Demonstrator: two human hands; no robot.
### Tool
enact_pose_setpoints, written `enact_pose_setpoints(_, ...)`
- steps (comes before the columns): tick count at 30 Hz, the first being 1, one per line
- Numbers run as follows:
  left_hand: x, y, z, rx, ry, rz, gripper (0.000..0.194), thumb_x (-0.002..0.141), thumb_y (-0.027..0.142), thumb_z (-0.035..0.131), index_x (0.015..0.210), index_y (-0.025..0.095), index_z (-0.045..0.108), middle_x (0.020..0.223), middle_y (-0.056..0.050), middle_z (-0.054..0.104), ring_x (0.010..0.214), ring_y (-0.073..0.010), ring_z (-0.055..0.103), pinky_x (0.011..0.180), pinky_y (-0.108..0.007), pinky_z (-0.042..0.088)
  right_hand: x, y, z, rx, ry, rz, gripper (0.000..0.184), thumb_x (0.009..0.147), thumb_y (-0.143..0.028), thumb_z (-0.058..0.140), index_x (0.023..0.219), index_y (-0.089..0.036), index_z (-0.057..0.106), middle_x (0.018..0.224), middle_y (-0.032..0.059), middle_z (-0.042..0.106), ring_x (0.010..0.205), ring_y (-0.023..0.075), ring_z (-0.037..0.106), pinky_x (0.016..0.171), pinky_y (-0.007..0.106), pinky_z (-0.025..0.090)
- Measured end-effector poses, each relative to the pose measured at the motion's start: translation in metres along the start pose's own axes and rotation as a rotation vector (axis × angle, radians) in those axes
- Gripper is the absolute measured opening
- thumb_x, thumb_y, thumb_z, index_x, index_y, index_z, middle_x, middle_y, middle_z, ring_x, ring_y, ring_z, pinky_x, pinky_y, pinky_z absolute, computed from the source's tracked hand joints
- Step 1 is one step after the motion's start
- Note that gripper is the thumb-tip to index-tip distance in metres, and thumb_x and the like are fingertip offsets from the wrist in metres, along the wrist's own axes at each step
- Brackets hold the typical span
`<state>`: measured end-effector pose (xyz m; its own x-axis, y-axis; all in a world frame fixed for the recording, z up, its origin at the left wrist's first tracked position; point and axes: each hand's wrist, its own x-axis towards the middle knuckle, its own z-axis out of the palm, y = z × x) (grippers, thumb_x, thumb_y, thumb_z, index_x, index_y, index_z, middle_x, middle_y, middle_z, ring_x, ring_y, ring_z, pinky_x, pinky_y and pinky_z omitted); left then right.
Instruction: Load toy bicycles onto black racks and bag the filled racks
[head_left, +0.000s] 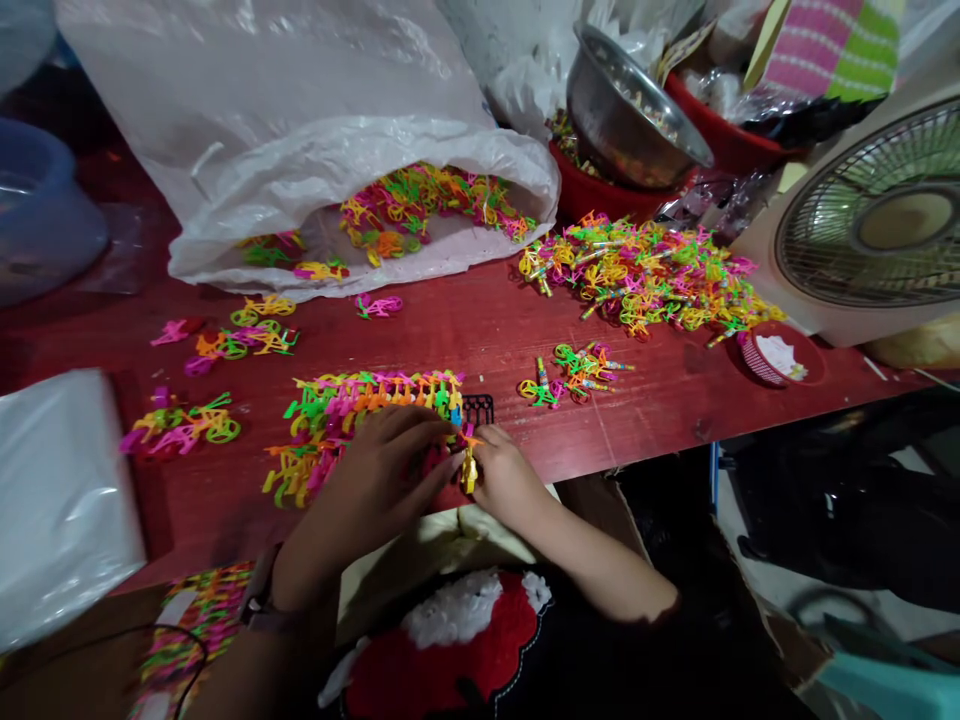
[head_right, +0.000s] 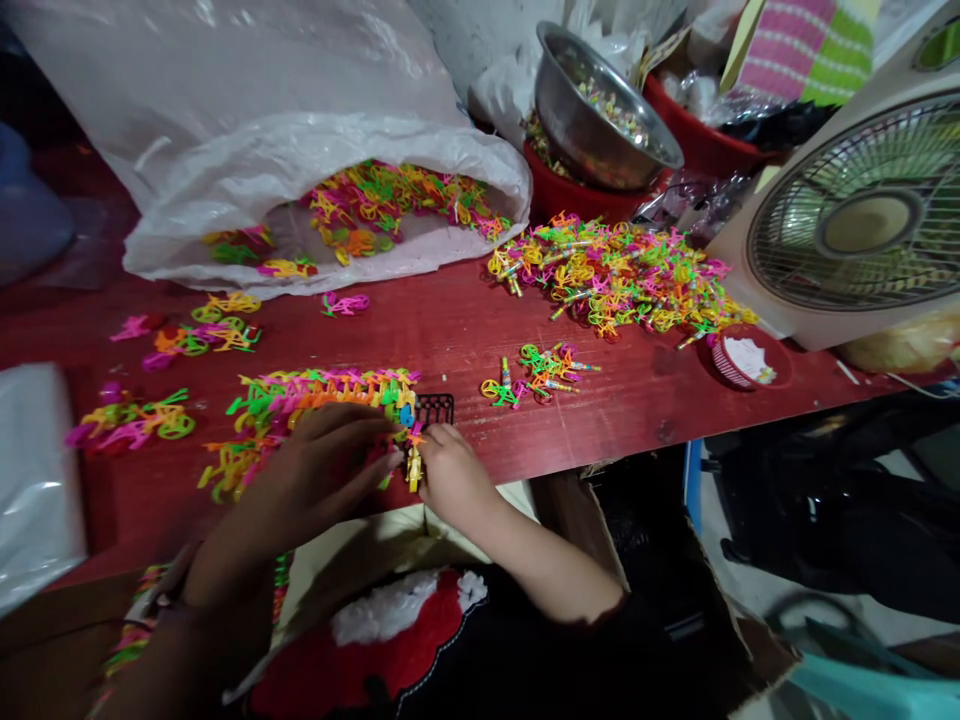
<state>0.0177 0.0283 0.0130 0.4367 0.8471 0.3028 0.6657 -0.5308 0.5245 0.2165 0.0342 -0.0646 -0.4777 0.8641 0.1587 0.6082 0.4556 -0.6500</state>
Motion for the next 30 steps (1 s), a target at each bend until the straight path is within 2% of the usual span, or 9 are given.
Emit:
enact_pose_setpoints(2, 0.002, 0.0, 0.003, 0.038, -0.002, 0.031, 0.027, 0.098, 0.037, 0.066, 0.12, 0.021, 0.067, 0.118, -0.009, 0.067, 0.108, -0.0264, 0.062, 0.092, -0.043, 0.049, 0.001, -0.002, 0.001, -0.023, -0.006, -0.008, 0.026, 0.081, 0.001, 0.06, 0.097, -0.017, 0.068, 0.103, 0.0113, 0.065, 0.101, 0.0257, 0.059, 0.093, 0.039, 0.054)
enact_pose_setpoints(7, 0.009, 0.001, 0.011, 0.084, -0.022, 0.06, 0.008, 0.1, 0.024, 0.062, 0.1, 0.02, 0.069, 0.105, -0.007, 0.069, 0.099, -0.0257, 0.061, 0.088, -0.042, 0.047, 0.002, -0.005, 0.003, -0.028, 0.003, -0.002, 0.026, 0.083, 0.003, 0.058, 0.097, -0.017, 0.068, 0.102, 0.0115, 0.065, 0.099, 0.0255, 0.058, 0.093, 0.04, 0.053)
enact_pose_setpoints(10, 0.011, 0.001, 0.012, 0.078, -0.038, 0.067, 0.008, 0.1, 0.021, 0.061, 0.101, 0.02, 0.068, 0.103, -0.007, 0.069, 0.096, -0.0246, 0.06, 0.086, -0.041, 0.048, 0.002, -0.007, 0.004, -0.043, 0.002, 0.025, 0.027, 0.082, 0.004, 0.057, 0.096, -0.017, 0.067, 0.1, 0.0103, 0.063, 0.096, 0.0249, 0.056, 0.088, 0.038, 0.051)
enact_pose_setpoints(15, 0.01, 0.002, 0.011, 0.04, 0.018, 0.064, 0.013, 0.103, 0.019, 0.055, 0.096, 0.017, 0.066, 0.098, -0.008, 0.068, 0.093, -0.0226, 0.06, 0.085, -0.039, 0.051, 0.0, -0.007, 0.01, -0.094, 0.022, 0.028, 0.032, 0.08, 0.005, 0.057, 0.102, -0.016, 0.067, 0.102, 0.0113, 0.06, 0.099, 0.0269, 0.051, 0.086, 0.039, 0.048)
enact_pose_setpoints(18, 0.008, 0.0, 0.011, 0.009, 0.024, 0.073, 0.013, 0.103, 0.019, 0.054, 0.1, 0.017, 0.066, 0.102, -0.009, 0.068, 0.095, -0.0235, 0.063, 0.085, -0.04, 0.053, 0.0, -0.004, 0.015, -0.105, 0.079, 0.03, 0.025, 0.085, 0.001, 0.056, 0.098, -0.017, 0.069, 0.099, 0.011, 0.059, 0.1, 0.0281, 0.049, 0.086, 0.04, 0.047)
enact_pose_setpoints(21, 0.003, -0.001, 0.01, -0.018, 0.046, 0.05, 0.014, 0.101, 0.021, 0.059, 0.115, 0.018, 0.064, 0.115, -0.011, 0.066, 0.108, -0.025, 0.064, 0.093, -0.042, 0.055, 0.0, -0.001, 0.013, 0.0, 0.096, 0.043, 0.015, 0.092, -0.007, 0.059, 0.09, -0.017, 0.07, 0.096, 0.0092, 0.058, 0.097, 0.0259, 0.052, 0.085, 0.039, 0.048)
enact_pose_setpoints(25, -0.007, 0.005, 0.008, -0.044, 0.119, 0.063, 0.038, 0.099, 0.023, 0.065, 0.134, 0.021, 0.052, 0.13, -0.013, 0.059, 0.122, -0.0262, 0.059, 0.103, -0.044, 0.053, 0.002, 0.009, -0.019, 0.191, -0.006, -0.034, 0.015, 0.092, -0.01, 0.064, 0.099, -0.019, 0.073, 0.102, 0.0071, 0.065, 0.098, 0.0222, 0.059, 0.09, 0.037, 0.051)
enact_pose_setpoints(27, -0.013, 0.01, 0.008, -0.017, 0.152, 0.046, 0.042, 0.097, 0.026, 0.068, 0.134, 0.021, 0.049, 0.129, -0.014, 0.059, 0.122, -0.0277, 0.058, 0.103, -0.046, 0.052, 0.006, 0.024, -0.047, 0.187, 0.058, -0.051, 0.027, 0.094, -0.008, 0.057, 0.111, -0.021, 0.074, 0.108, 0.0072, 0.069, 0.103, 0.0216, 0.062, 0.095, 0.038, 0.051)
enact_pose_setpoints(30, -0.018, 0.014, 0.014, 0.081, 0.151, -0.004, 0.037, 0.094, 0.031, 0.072, 0.123, 0.022, 0.05, 0.122, -0.012, 0.062, 0.114, -0.03, 0.059, 0.098, -0.05, 0.05, 0.017, 0.056, -0.087, -0.105, 0.232, 0.049, 0.045, 0.094, -0.002, 0.045, 0.121, -0.023, 0.075, 0.12, 0.0109, 0.068, 0.115, 0.0256, 0.058, 0.103, 0.045, 0.045)
